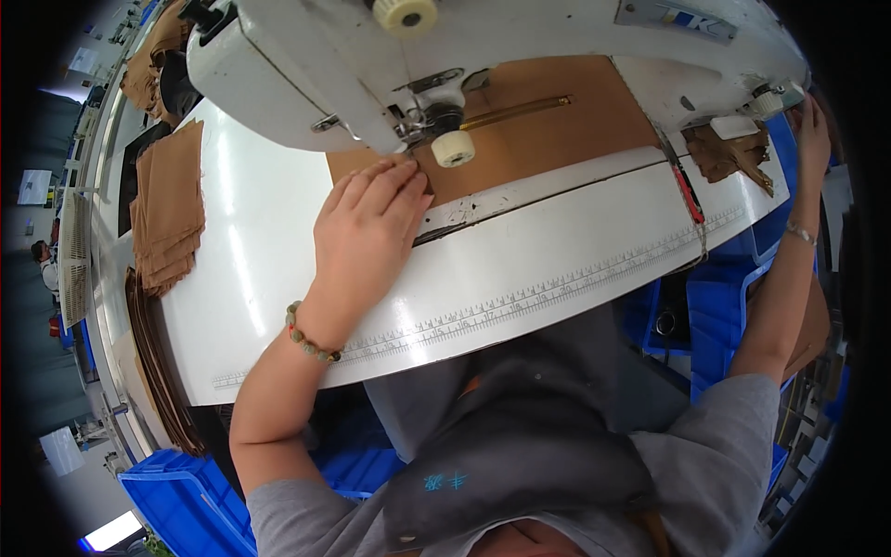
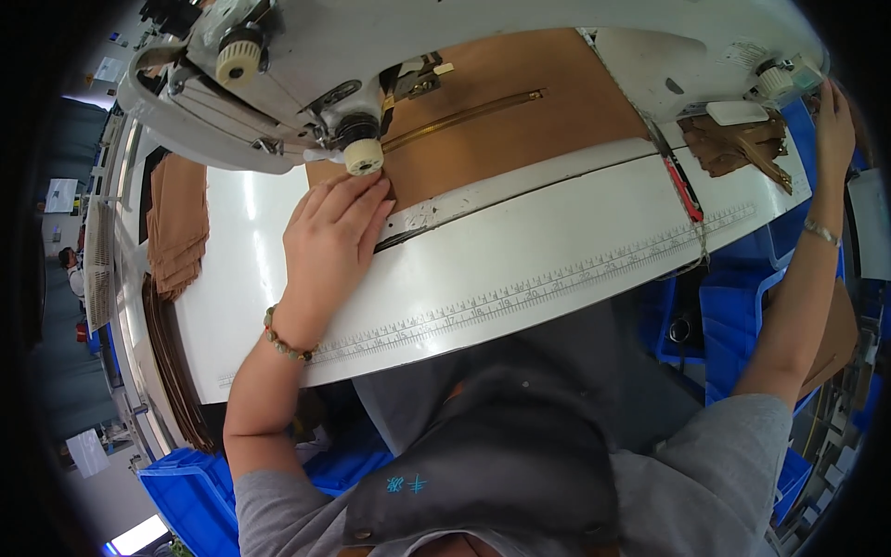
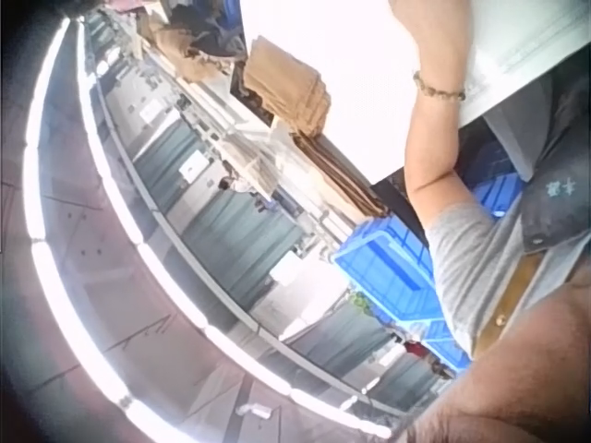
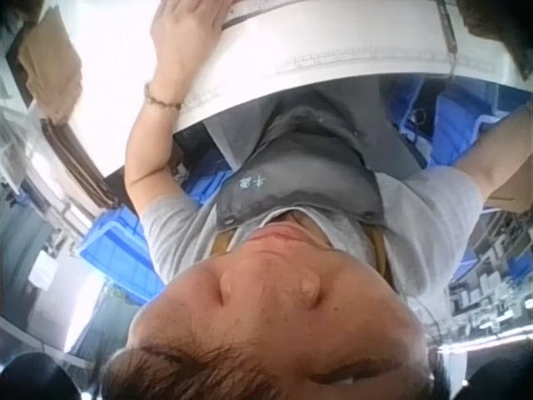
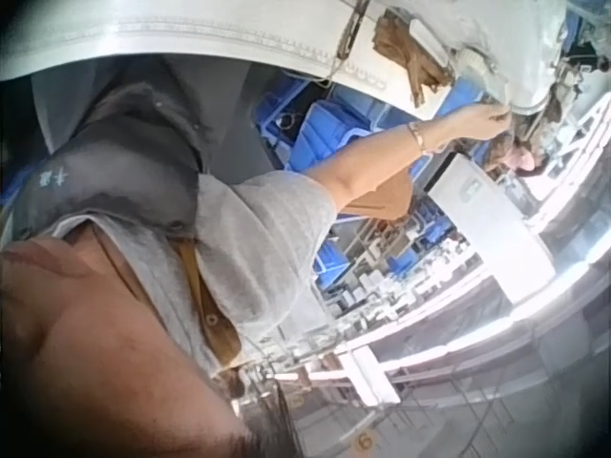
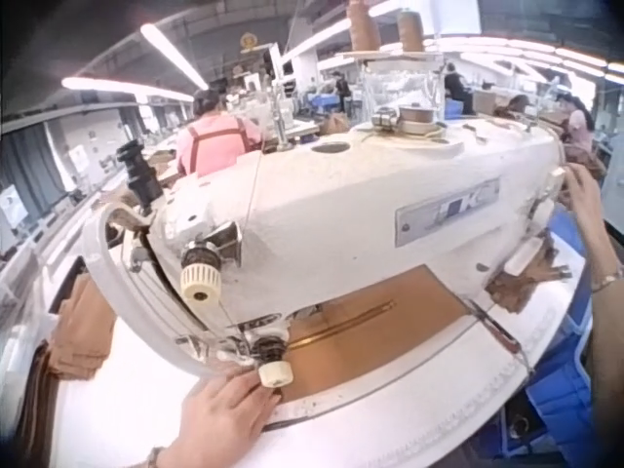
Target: The person is sewing a zipper onto a leather panel using an industrial sewing machine.
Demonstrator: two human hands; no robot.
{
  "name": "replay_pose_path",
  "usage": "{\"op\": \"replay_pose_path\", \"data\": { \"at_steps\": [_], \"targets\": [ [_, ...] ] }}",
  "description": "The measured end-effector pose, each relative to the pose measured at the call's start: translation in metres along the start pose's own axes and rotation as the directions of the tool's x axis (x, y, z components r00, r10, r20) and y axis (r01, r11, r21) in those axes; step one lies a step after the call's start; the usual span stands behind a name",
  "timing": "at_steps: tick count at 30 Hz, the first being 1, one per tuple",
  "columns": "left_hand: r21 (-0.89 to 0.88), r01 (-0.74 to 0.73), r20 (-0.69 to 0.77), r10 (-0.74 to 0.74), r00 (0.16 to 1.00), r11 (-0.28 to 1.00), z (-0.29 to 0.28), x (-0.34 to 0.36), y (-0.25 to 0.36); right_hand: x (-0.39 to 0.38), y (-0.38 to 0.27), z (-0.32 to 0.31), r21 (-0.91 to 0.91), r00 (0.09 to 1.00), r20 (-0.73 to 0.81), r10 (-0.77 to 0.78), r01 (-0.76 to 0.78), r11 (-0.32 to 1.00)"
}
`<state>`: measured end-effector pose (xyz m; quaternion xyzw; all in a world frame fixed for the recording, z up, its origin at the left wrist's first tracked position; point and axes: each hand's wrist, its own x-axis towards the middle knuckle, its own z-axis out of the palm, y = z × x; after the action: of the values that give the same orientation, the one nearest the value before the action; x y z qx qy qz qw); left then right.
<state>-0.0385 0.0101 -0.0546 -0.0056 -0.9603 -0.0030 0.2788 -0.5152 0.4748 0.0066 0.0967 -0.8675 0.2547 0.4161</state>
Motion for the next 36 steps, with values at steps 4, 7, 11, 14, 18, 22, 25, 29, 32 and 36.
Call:
{"op": "replay_pose_path", "data": {
  "at_steps": [4, 7, 11, 14, 18, 22, 25, 29, 32, 36],
  "targets": [
    [-0.074, -0.21, 0.001, 0.211, 0.978, 0.975, 0.007, 0.015, 0.032, -0.13, -0.107, -0.073, 0.328, 0.942, 0.14, -0.304, 0.246, 0.912],
    [-0.099, -0.081, 0.03, 0.084, 0.996, 0.992, 0.031, 0.044, 0.057, -0.197, -0.159, -0.089, 0.268, 0.746, 0.378, -0.548, 0.479, 0.836],
    [0.026, 0.068, 0.013, -0.069, 0.998, 0.997, 0.048, 0.067, 0.063, -0.216, -0.169, -0.085, 0.309, 0.717, 0.478, -0.508, 0.405, 0.861],
    [-0.132, 0.046, 0.146, -0.027, 0.989, 0.99, 0.028, 0.045, 0.063, -0.209, -0.158, -0.08, 0.287, 0.714, 0.454, -0.533, 0.45, 0.846],
    [-0.284, -0.084, 0.203, 0.146, 0.968, 0.955, -0.015, -0.004, 0.058, -0.203, -0.162, -0.081, 0.24, 0.717, 0.463, -0.52, 0.464, 0.853],
    [-0.361, -0.132, 0.193, 0.213, 0.958, 0.923, -0.033, -0.026, 0.032, -0.197, -0.208, -0.084, 0.404, 0.684, 0.351, -0.639, 0.505, 0.763],
    [-0.359, -0.155, 0.174, 0.229, 0.958, 0.92, -0.031, -0.03, 0.024, -0.207, -0.263, -0.074, 0.661, 0.522, 0.305, -0.797, 0.486, 0.571],
    [-0.184, -0.053, 0.141, 0.08, 0.987, 0.982, -0.029, -0.032, 0.016, -0.239, -0.33, -0.037, 0.75, 0.3, 0.212, -0.93, 0.56, 0.352],
    [-0.157, 0.194, 0.187, -0.164, 0.969, 0.968, -0.026, -0.031, 0.011, -0.254, -0.352, -0.019, 0.833, 0.245, 0.228, -0.942, 0.453, 0.319],
    [-0.243, 0.325, 0.281, -0.255, 0.925, 0.914, -0.018, -0.034, 0.018, -0.262, -0.354, -0.016, 0.838, 0.21, 0.233, -0.949, 0.452, 0.306]
  ]
}}
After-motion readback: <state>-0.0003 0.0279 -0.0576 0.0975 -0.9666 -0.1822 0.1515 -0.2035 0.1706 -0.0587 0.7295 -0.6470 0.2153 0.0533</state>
